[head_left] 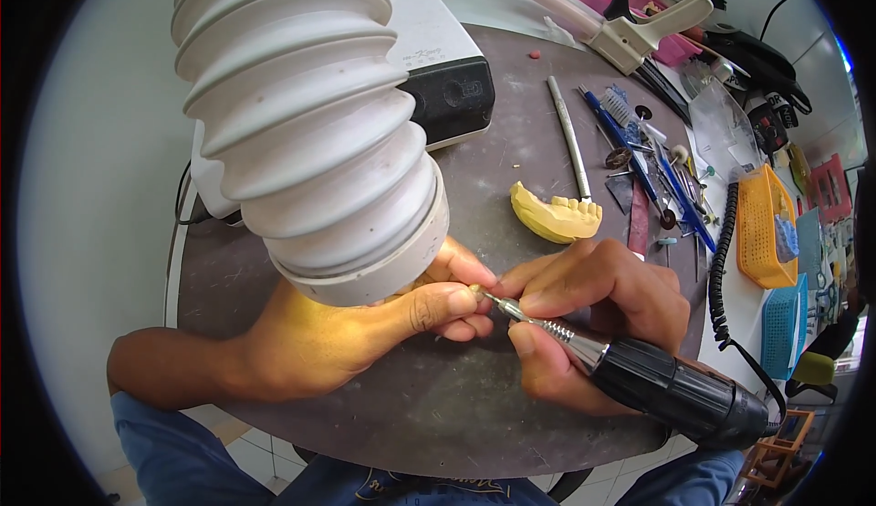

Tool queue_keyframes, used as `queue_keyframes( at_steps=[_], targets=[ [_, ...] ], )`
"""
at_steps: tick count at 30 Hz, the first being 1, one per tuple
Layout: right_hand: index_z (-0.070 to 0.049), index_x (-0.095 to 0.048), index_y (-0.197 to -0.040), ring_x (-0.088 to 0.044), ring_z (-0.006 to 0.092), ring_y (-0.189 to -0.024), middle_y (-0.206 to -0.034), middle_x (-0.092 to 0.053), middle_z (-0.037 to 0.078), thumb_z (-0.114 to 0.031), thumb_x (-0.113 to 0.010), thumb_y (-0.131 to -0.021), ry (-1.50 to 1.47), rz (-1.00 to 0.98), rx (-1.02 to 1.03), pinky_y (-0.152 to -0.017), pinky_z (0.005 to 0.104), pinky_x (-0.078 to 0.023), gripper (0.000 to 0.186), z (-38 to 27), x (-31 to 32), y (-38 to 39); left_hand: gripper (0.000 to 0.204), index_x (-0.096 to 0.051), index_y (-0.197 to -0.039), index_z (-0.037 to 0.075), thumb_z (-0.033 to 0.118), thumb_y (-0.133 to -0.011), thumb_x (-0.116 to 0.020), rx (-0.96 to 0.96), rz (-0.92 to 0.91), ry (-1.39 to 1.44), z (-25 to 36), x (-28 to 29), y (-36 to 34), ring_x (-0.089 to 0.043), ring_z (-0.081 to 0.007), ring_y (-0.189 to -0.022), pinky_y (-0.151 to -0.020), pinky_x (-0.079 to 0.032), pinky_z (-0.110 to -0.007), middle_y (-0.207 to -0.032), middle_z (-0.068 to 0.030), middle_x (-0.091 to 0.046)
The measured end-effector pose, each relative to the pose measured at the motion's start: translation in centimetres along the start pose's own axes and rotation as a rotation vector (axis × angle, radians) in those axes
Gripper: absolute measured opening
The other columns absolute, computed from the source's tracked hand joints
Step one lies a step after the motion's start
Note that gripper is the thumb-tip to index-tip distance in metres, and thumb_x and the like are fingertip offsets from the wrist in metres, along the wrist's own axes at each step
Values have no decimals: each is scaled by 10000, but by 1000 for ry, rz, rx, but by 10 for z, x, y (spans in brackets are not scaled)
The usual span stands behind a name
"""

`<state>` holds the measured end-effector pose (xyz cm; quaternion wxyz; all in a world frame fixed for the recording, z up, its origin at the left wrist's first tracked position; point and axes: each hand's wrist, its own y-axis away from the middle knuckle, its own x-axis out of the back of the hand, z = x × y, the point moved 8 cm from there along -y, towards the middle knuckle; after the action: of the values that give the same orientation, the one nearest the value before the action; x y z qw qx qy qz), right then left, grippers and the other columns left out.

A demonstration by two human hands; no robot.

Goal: Polishing and shaping a dental prosthetic model using a dental handpiece and various burrs.

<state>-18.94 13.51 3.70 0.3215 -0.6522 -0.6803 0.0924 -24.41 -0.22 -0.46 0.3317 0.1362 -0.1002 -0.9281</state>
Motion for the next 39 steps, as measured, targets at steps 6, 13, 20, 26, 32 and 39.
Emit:
queue_keyframes(
  at_steps=[6, 13, 20, 26, 32, 39],
  targets=[
    [-8, -637, -845, -753, 206, -741, -792, -730, 116, 5, -783, -718, 6, 48, -6, -660, 275, -580, 194, 0, 4, 1, 133, -570, -1119, -29, 16, -994, -577, -33, -20, -20, -2, 0, 0, -696, -144, -957, -861, -586, -250, -1124, -170, -677],
    [-6, -633, -841, -750, 198, -723, -779, -729, 120, -2, -783, -724, 0, 54, -14, -647, 265, -576, 190, 1, 2, 1, 120, -580, -1100, -19, 1, -982, -589, -108, -32, -30, -2, 3, 1, -694, -151, -940, -844, -586, -251, -1113, -170, -661],
    [-8, -631, -847, -746, 179, -713, -770, -732, 118, -7, -790, -727, -21, 52, -41, -630, 261, -575, 199, 2, 5, 2, 117, -586, -1093, -14, -12, -976, -593, -96, -34, -17, 0, -2, -1, -686, -154, -935, -842, -586, -257, -1095, -168, -644],
    [-10, -632, -848, -743, 173, -698, -769, -735, 123, -19, -798, -726, -6, 53, -86, -625, 260, -578, 206, 4, 4, 2, 120, -586, -1089, -14, -20, -970, -598, -91, -46, -23, -1, -1, -1, -685, -161, -940, -848, -585, -264, -1109, -179, -641],
    [-8, -636, -841, -748, 190, -708, -769, -730, 121, -3, -794, -712, -44, 58, -91, -633, 265, -580, 204, 7, 4, 3, 118, -580, -1084, -18, -35, -968, -590, -80, -59, 0, -3, 0, -1, -688, -172, -945, -860, -585, -273, -1120, -190, -641],
    [15, -610, -880, -749, 270, -779, -775, -683, 132, 33, -745, -740, -7, -15, 40, -708, 336, -599, 195, -5, 4, 0, 138, -549, -1120, -31, -21, -984, -569, -82, -87, -107, 1, -2, -1, -691, -183, -993, -889, -586, -279, -1115, -194, -648]
  ],
)
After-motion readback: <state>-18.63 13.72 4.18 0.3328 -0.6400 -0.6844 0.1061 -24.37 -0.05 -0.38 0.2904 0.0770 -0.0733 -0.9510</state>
